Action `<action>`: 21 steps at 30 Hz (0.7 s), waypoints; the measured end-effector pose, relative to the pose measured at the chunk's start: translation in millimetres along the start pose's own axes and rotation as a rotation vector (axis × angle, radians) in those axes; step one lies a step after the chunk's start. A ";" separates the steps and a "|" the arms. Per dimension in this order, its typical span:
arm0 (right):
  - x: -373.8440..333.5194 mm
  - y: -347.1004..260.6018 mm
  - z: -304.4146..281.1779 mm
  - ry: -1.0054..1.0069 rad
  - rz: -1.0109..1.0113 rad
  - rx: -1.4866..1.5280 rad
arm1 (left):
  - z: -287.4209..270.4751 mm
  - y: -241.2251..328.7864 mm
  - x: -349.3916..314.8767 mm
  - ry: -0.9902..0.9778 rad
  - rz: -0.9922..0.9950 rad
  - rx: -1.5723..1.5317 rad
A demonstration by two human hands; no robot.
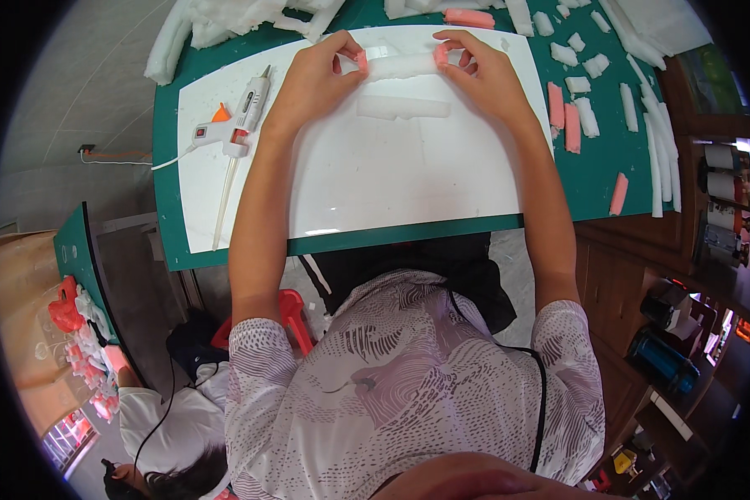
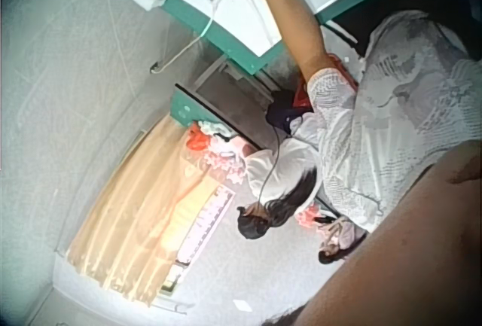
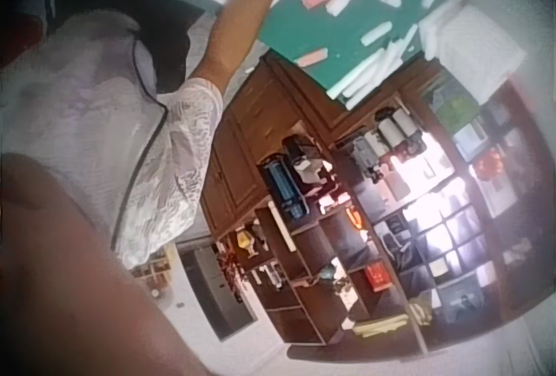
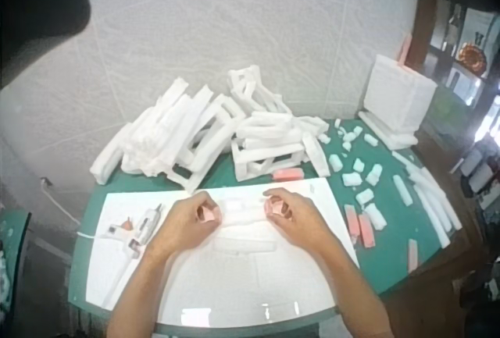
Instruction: The person assembles foam structures by applying hot glue with a glue gun and attaching foam pieces together by hand.
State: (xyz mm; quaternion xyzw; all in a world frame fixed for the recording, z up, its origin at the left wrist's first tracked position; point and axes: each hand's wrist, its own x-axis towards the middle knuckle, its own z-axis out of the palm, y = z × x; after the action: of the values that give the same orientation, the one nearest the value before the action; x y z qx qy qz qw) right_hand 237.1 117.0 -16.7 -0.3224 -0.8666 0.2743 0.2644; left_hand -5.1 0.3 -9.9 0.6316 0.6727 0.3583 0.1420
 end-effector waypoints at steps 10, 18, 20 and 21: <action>-0.4 -2.5 0.0 0.002 0.013 0.010 | -0.6 -1.8 0.0 -0.007 0.014 -0.012; -0.5 -1.9 0.1 0.008 0.007 0.002 | 0.3 -1.3 0.3 -0.003 0.004 -0.002; -0.8 -2.2 0.2 0.010 0.006 -0.005 | 0.5 -1.6 0.1 -0.001 0.006 -0.005; -0.9 -2.3 0.2 0.012 0.009 -0.007 | 0.8 -1.7 0.1 0.001 0.008 0.001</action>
State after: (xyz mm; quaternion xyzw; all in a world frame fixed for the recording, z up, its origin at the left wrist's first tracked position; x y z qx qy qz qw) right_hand 236.6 114.8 -15.7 -0.3290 -0.8645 0.2703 0.2670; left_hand -5.9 0.8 -11.5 0.6341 0.6704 0.3590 0.1398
